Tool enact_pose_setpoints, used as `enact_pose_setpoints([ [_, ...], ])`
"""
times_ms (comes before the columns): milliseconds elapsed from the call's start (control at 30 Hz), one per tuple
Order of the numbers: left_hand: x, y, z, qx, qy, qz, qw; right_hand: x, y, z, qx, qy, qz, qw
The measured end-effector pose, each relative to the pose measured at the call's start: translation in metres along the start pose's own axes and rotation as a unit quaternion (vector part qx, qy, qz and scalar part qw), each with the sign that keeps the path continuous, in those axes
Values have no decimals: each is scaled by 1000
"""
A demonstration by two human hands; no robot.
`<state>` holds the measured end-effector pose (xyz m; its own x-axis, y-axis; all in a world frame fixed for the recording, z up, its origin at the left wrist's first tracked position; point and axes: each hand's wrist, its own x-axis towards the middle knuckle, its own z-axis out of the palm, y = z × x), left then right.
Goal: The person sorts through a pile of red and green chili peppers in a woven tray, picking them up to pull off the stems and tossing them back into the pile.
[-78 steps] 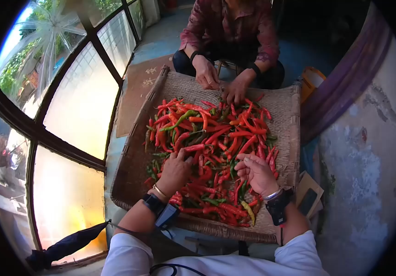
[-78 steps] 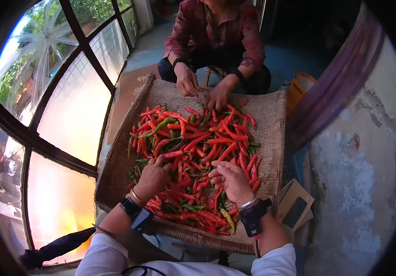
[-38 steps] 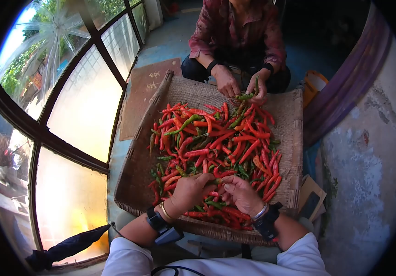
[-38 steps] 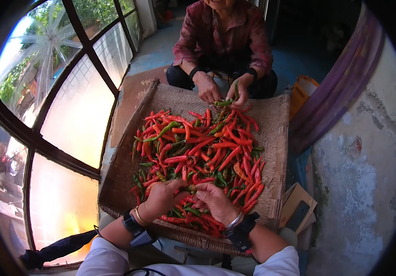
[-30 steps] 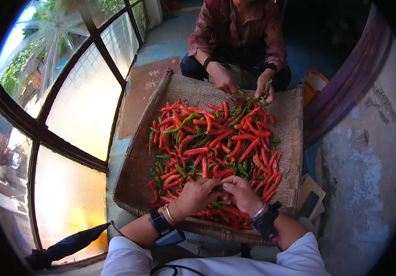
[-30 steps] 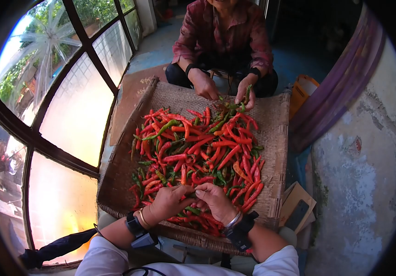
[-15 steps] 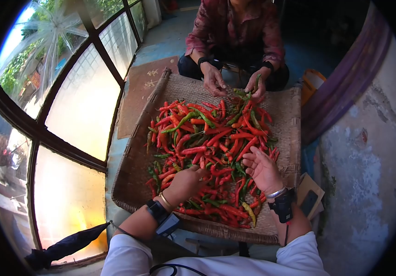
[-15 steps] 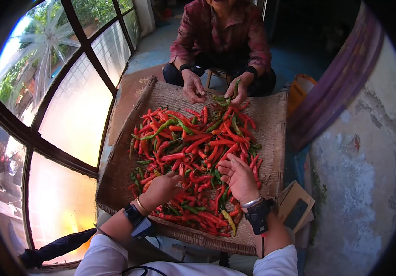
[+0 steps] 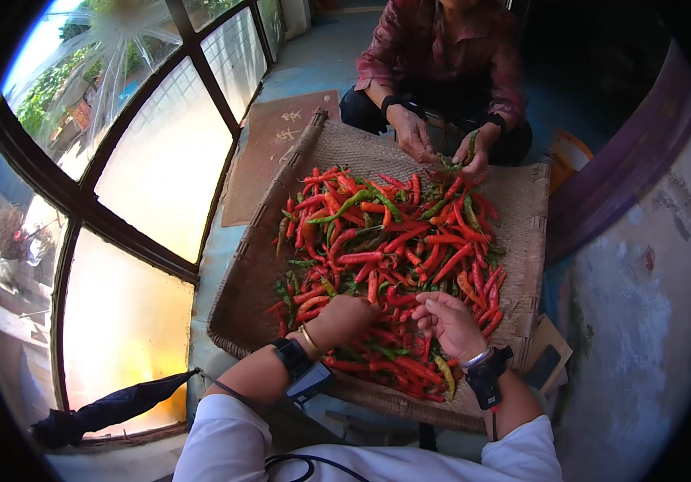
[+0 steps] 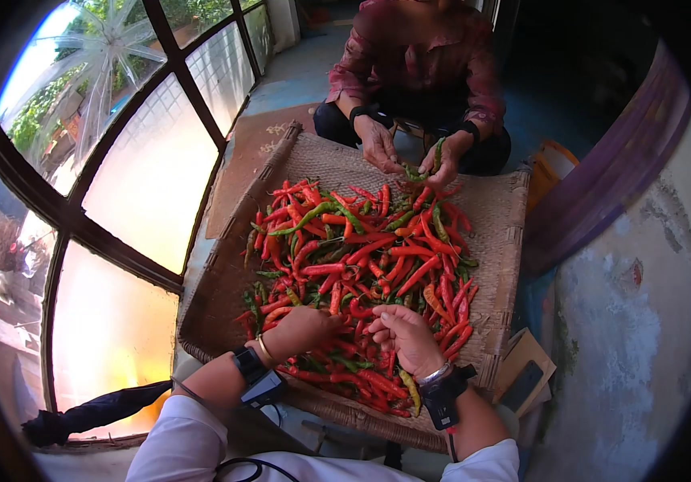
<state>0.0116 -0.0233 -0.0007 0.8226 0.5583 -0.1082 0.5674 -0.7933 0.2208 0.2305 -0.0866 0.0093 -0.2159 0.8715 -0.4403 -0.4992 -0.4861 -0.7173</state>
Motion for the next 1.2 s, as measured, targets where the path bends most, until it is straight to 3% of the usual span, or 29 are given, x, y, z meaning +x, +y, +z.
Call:
enact_pose_setpoints([
  [100, 1, 5, -2, -74, 74, 19, 994, -1, 3, 6, -60, 6, 3, 998],
  [167, 2, 13, -7, -79, 83, -5, 993, -3, 4, 13, -196, 5, -16, 980],
  [267, 0, 22, -12, -234, 151, -16, 960, -6, 8, 21, -254, -18, -15, 967],
  [533, -4, 35, -15, -192, 138, 20, 971, -8, 18, 29, -298, -28, 2, 954],
  [667, -2, 32, -10, -149, 129, 29, 980, -2, 32, 22, -315, -18, -45, 948],
  [733, -3, 34, -13, -151, 123, 14, 981, -6, 27, 29, -298, 23, -70, 952],
  [967, -5, 35, -19, -181, 114, 23, 977, -6, 16, 20, -205, 24, -44, 977],
  [1100, -4, 19, -16, -146, 101, -15, 984, -3, -16, -5, -45, 62, -75, 994],
  [1167, -2, 5, -9, -170, 148, -32, 974, -2, -31, -21, 28, 75, -143, 986],
  [1200, -2, 6, -25, -183, 100, -89, 974, -1, -38, -19, 27, 75, -144, 986],
])
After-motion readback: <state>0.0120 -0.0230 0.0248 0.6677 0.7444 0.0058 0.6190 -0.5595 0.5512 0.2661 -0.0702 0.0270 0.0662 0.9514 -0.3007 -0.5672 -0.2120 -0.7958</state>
